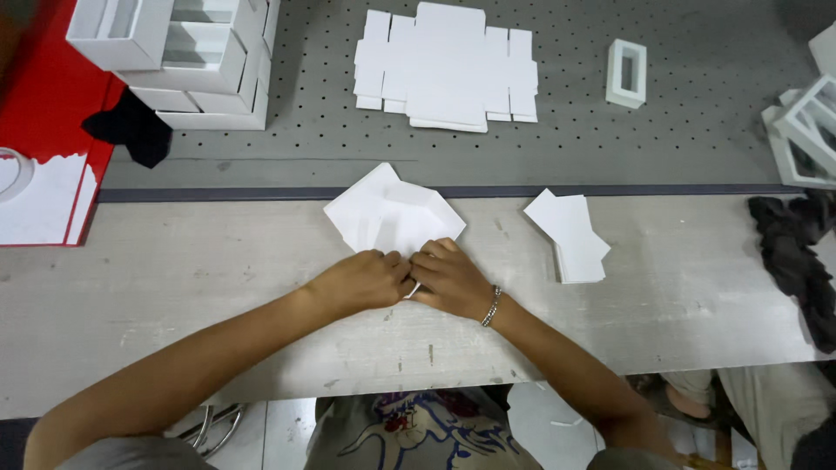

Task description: The person folds flat white cardboard pieces into small rectangular boxes by hand. They insert a smaller inner piece into each assembled box, then stack the finished boxes on the table.

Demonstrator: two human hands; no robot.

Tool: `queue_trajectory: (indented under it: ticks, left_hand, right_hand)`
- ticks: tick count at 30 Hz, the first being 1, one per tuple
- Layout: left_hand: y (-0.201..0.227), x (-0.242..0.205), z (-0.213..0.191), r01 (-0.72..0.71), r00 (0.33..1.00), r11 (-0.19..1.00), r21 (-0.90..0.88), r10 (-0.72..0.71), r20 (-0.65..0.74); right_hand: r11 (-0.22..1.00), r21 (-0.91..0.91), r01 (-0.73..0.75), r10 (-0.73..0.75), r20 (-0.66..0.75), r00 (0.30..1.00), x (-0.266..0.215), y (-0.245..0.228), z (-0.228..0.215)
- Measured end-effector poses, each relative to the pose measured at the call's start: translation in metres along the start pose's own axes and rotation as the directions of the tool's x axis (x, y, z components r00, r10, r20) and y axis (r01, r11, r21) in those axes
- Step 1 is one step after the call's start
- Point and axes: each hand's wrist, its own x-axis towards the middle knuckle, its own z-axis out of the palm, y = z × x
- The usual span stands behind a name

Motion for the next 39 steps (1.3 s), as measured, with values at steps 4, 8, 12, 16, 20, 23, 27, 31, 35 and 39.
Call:
queue_trajectory:
  ticks: [4, 8, 12, 16, 20, 23, 27, 31, 35, 39]
  left_hand:
    - [0.010, 0.005, -0.008, 0.023, 0.999, 0.997, 0.071, -0.020, -0.040]
    - [0.021, 0.001, -0.019, 0.067, 0.997, 0.994, 0.092, -0.063, -0.047]
    - [0.025, -0.004, -0.023, 0.080, 0.996, 0.996, 0.047, -0.077, -0.054]
    - [0.007, -0.002, -0.046, 0.070, 0.994, 0.997, -0.039, -0.073, -0.086]
    - [0.006, -0.011, -0.035, 0.033, 0.997, 0.998, 0.049, -0.030, -0.067]
    - [0.013, -0.007, -0.044, 0.014, 0.999, 0.997, 0.076, -0.011, -0.041]
    - [0.017, -0.001, -0.051, 0.015, 1.000, 0.999, 0.048, -0.015, -0.009]
    - [0.012, 0.003, -0.065, 0.119, 0.992, 0.990, -0.070, -0.115, 0.060]
    - [0.019, -0.008, -0.057, 0.320, 0.947, 0.823, -0.469, -0.287, 0.143]
    - [0.025, -0.013, -0.080, 0.372, 0.927, 0.720, -0.586, -0.322, 0.193]
  right_hand:
    - [0.999, 0.033, 0.002, 0.000, -0.060, 0.998, 0.001, 0.000, -0.007]
    - [0.996, 0.083, 0.017, -0.012, -0.065, 0.998, -0.001, -0.003, -0.009]
    - [0.991, 0.124, 0.052, -0.043, -0.074, 0.996, 0.000, -0.006, -0.014]
    - [0.992, 0.101, 0.075, -0.068, -0.071, 0.995, 0.000, -0.013, -0.018]
    - [0.993, 0.104, 0.048, -0.046, -0.024, 0.999, 0.000, -0.012, -0.012]
    - [0.992, 0.129, 0.013, -0.013, -0.001, 1.000, -0.006, -0.004, -0.001]
    - [0.992, 0.130, -0.005, 0.001, 0.029, 1.000, -0.010, -0.002, -0.002]
    - [0.993, 0.118, -0.004, 0.002, 0.020, 1.000, 0.005, -0.006, -0.033]
    - [0.996, 0.088, -0.014, 0.003, 0.127, 0.992, 0.014, -0.006, -0.046]
    - [0.992, 0.101, -0.071, 0.053, 0.177, 0.983, 0.019, -0.007, -0.048]
